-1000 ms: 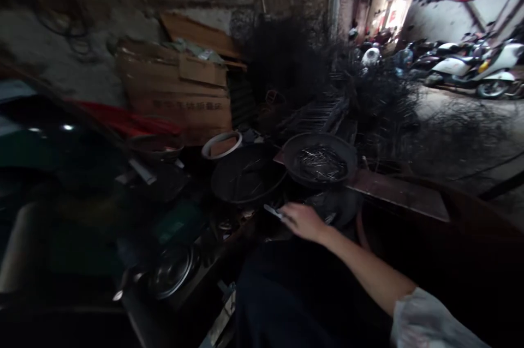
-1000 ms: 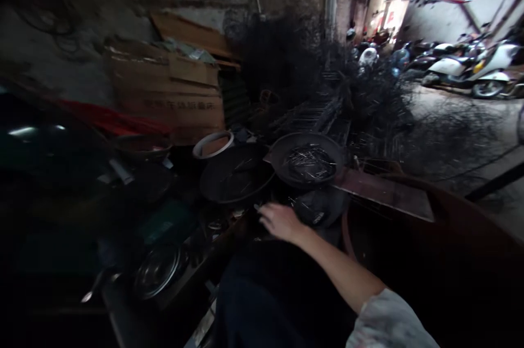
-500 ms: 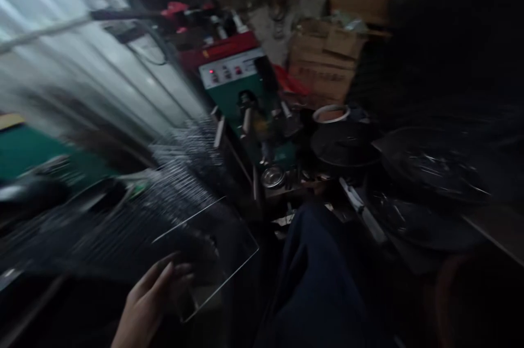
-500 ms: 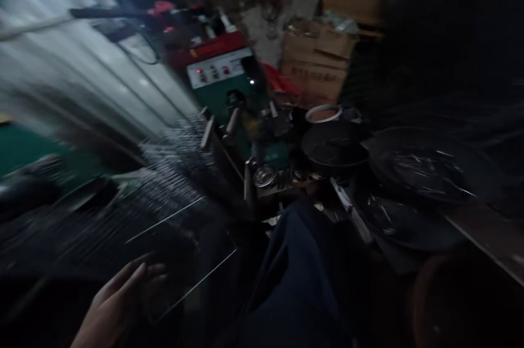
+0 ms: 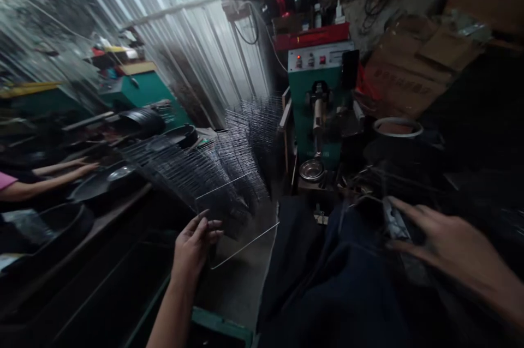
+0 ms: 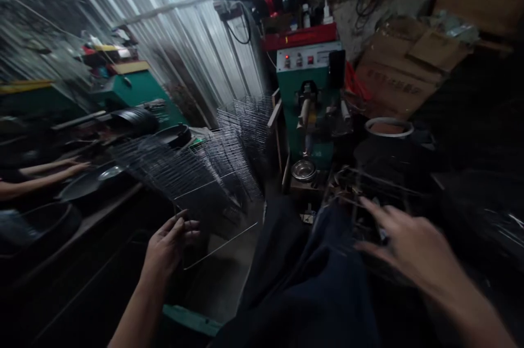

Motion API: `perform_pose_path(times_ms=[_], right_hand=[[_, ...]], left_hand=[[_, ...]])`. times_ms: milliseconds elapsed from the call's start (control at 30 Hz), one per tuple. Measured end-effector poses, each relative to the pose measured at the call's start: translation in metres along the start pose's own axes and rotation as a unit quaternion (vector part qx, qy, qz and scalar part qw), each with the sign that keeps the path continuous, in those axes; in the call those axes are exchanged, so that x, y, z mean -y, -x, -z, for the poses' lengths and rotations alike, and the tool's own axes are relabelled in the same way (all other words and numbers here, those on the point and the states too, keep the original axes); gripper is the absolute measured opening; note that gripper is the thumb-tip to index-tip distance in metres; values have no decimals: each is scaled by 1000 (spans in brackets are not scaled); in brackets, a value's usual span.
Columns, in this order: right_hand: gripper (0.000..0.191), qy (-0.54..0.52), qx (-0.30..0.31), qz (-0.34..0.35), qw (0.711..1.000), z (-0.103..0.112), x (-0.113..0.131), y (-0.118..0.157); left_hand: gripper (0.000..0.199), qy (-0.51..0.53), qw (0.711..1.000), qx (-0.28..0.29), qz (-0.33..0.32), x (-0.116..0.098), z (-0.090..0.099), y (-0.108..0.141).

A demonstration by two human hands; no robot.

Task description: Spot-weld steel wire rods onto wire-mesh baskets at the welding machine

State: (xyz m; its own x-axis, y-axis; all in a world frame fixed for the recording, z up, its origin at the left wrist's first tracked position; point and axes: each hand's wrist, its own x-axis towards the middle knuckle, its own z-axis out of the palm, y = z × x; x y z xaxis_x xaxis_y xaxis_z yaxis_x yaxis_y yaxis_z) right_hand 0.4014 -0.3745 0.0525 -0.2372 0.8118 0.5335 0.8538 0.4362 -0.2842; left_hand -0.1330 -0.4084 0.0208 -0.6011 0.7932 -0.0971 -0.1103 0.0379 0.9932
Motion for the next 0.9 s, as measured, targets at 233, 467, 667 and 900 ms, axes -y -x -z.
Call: perform_pose_path(times_ms=[233, 467, 667, 900], right_hand=[[80, 31, 277, 72, 958, -112, 96, -37], [53, -255, 300, -65, 917, -82, 64, -28], [62, -394, 127, -245, 877, -93, 57, -37], [47, -170, 83, -183, 965, -138, 31, -44]], left_hand=[[72, 70, 997, 7, 2, 21, -20, -6], [66, 88, 983, 147, 63, 32, -119, 29], [65, 34, 978, 198, 58, 44, -176, 40], [42, -240, 937, 220, -126, 68, -196, 6]])
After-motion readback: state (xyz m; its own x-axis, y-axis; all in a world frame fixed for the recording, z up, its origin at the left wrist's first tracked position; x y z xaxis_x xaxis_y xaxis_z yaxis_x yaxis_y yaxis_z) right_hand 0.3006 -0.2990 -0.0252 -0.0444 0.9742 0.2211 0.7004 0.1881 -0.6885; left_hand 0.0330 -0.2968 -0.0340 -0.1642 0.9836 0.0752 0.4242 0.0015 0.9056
